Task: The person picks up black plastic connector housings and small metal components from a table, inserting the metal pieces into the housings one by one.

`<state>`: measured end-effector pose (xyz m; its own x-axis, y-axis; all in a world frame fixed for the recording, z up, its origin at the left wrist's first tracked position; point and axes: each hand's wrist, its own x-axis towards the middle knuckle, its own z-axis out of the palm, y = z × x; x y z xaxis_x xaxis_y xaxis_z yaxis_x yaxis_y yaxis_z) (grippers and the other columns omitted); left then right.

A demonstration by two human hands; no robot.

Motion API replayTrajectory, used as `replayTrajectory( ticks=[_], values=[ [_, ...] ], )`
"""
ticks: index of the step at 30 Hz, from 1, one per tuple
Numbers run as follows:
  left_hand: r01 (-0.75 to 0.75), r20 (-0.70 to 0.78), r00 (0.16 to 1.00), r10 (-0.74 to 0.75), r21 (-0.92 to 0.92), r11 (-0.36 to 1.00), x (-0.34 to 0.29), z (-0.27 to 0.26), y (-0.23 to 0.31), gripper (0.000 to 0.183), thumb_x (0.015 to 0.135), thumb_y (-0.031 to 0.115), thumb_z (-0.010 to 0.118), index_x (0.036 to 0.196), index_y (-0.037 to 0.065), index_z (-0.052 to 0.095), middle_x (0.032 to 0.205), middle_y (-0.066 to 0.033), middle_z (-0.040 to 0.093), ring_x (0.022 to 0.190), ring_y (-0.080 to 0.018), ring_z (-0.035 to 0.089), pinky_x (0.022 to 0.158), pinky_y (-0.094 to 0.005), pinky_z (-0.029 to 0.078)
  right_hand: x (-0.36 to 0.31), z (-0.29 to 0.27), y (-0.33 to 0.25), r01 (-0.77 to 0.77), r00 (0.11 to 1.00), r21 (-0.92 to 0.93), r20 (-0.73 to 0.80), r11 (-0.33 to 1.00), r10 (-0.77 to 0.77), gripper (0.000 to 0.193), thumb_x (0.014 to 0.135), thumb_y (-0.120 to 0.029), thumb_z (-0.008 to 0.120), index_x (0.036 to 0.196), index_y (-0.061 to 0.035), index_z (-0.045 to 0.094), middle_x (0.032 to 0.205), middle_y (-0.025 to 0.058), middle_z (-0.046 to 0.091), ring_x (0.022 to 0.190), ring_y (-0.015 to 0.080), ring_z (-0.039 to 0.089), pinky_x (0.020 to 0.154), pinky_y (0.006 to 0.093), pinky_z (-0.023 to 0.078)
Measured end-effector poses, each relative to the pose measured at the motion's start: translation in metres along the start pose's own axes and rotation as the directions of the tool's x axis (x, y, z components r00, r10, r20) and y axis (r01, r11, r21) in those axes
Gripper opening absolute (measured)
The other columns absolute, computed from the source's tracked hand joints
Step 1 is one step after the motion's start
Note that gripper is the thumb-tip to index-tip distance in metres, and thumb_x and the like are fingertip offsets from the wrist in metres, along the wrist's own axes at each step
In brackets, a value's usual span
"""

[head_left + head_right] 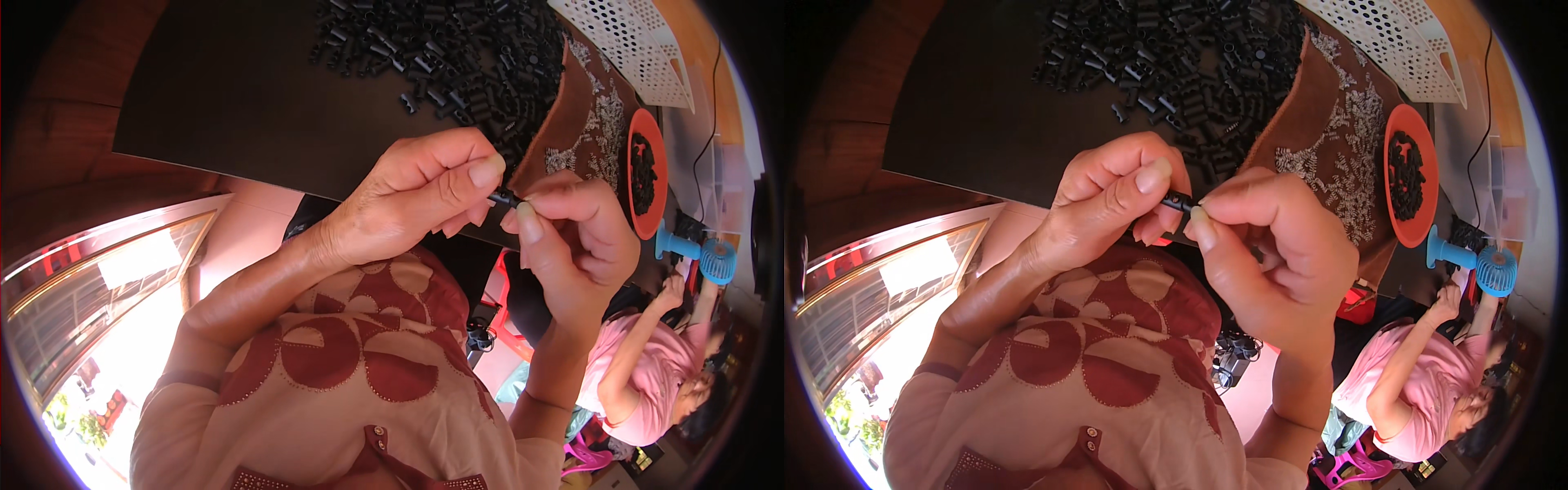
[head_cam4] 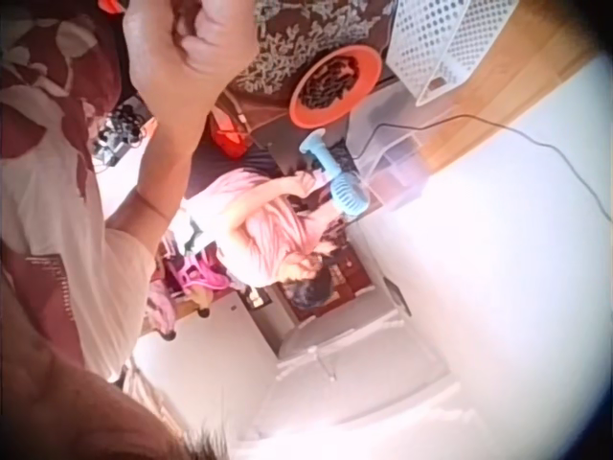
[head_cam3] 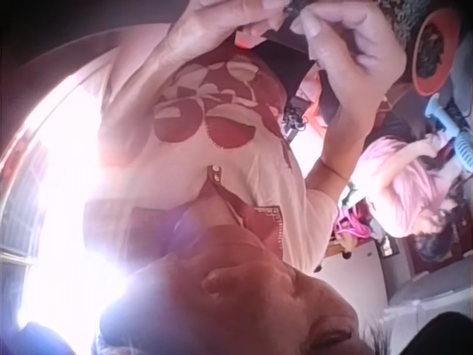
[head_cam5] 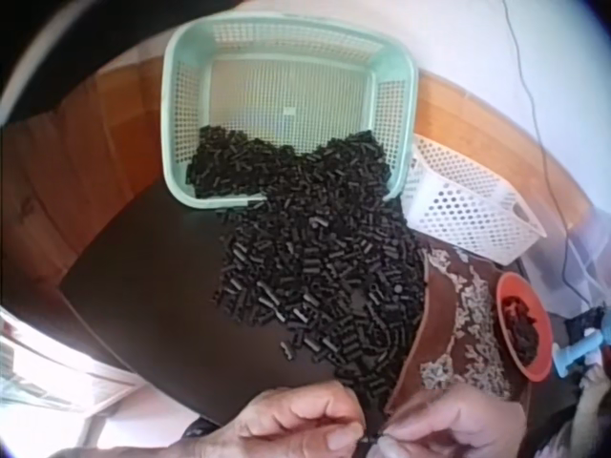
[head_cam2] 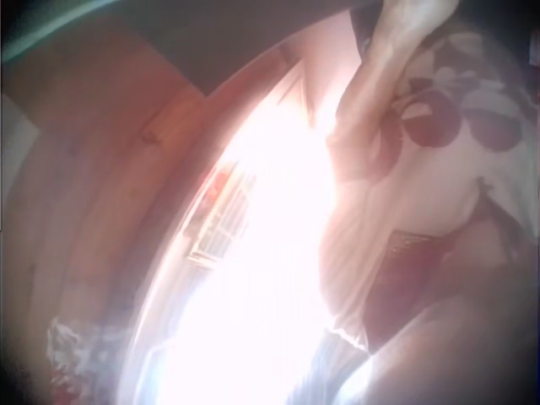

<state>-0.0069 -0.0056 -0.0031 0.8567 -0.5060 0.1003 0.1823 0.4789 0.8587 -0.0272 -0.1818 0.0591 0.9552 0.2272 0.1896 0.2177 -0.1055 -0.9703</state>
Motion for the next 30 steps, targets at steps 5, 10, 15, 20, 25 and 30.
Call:
replayTrajectory(
  ticks=[5, 10, 15, 20, 25, 30],
  values=[
    [-0.010, -0.085, 0.996, 0.014, 0.052, 0.999, 0.000, 0.005, 0.001, 0.036, 0.101, 0.034, 0.044, 0.089, 0.002, 0.055, 0.066, -0.0012, 0.052, 0.057, -0.0060, 0.044, 0.054, -0.0203, 0.037, -0.005, 0.009, 0.011, 0.250, 0.964, -0.196, -0.044, 0.948, -0.263, 0.018, 0.075, 0.014, 0.064, 0.087, 0.0032, 0.058, 0.078, 0.0099, 0.063, 0.058, 0.0059, 0.049, 0.048, 0.0182, 0.036],
    [-0.038, -0.058, 0.997, 0.042, 0.067, 0.997, -0.001, 0.002, 0.000, 0.036, 0.101, 0.034, 0.043, 0.089, 0.002, 0.054, 0.067, -0.0010, 0.052, 0.057, -0.0057, 0.044, 0.054, -0.0199, 0.037, -0.005, 0.011, 0.013, 0.291, 0.951, -0.250, -0.026, 0.923, -0.307, 0.020, 0.073, 0.015, 0.065, 0.087, 0.0027, 0.058, 0.075, 0.0097, 0.063, 0.054, 0.0059, 0.047, 0.045, 0.0180, 0.033],
    [-0.066, -0.018, 0.997, 0.068, 0.090, 0.994, -0.001, 0.000, -0.003, 0.035, 0.102, 0.032, 0.043, 0.088, 0.002, 0.055, 0.066, -0.0005, 0.051, 0.057, -0.0054, 0.044, 0.053, -0.0196, 0.037, -0.007, 0.009, 0.010, 0.274, 0.958, -0.278, -0.009, 0.921, -0.288, 0.020, 0.072, 0.015, 0.064, 0.086, 0.0023, 0.058, 0.076, 0.0093, 0.063, 0.054, 0.0052, 0.046, 0.045, 0.0177, 0.032],
    [-0.024, -0.028, 0.999, 0.029, 0.148, 0.989, -0.001, 0.002, -0.001, 0.034, 0.101, 0.031, 0.044, 0.088, 0.002, 0.056, 0.065, 0.0004, 0.050, 0.056, -0.0047, 0.043, 0.051, -0.0199, 0.037, -0.008, 0.009, 0.008, 0.235, 0.968, -0.301, -0.014, 0.924, -0.250, 0.020, 0.072, 0.015, 0.064, 0.085, 0.0019, 0.058, 0.075, 0.0084, 0.063, 0.055, 0.0046, 0.048, 0.045, 0.0177, 0.032],
    [-0.043, -0.017, 0.999, 0.046, 0.167, 0.985, -0.001, 0.000, -0.003, 0.034, 0.101, 0.032, 0.044, 0.088, 0.002, 0.056, 0.065, 0.0003, 0.050, 0.056, -0.0047, 0.043, 0.051, -0.0199, 0.037, -0.011, 0.015, 0.008, 0.161, 0.977, -0.238, -0.102, 0.958, -0.189, 0.018, 0.072, 0.015, 0.063, 0.083, 0.0016, 0.058, 0.075, 0.0074, 0.064, 0.056, 0.0044, 0.050, 0.047, 0.0173, 0.036],
    [-0.075, -0.024, 0.996, 0.082, 0.222, 0.972, 0.000, 0.002, -0.004, 0.035, 0.101, 0.032, 0.044, 0.086, 0.003, 0.056, 0.065, 0.0005, 0.050, 0.056, -0.0046, 0.043, 0.052, -0.0196, 0.037, -0.011, 0.018, 0.009, 0.153, 0.978, -0.276, -0.099, 0.949, -0.186, 0.016, 0.073, 0.015, 0.062, 0.083, 0.0026, 0.058, 0.077, 0.0074, 0.063, 0.057, 0.0048, 0.051, 0.048, 0.0179, 0.038]
  ],
)
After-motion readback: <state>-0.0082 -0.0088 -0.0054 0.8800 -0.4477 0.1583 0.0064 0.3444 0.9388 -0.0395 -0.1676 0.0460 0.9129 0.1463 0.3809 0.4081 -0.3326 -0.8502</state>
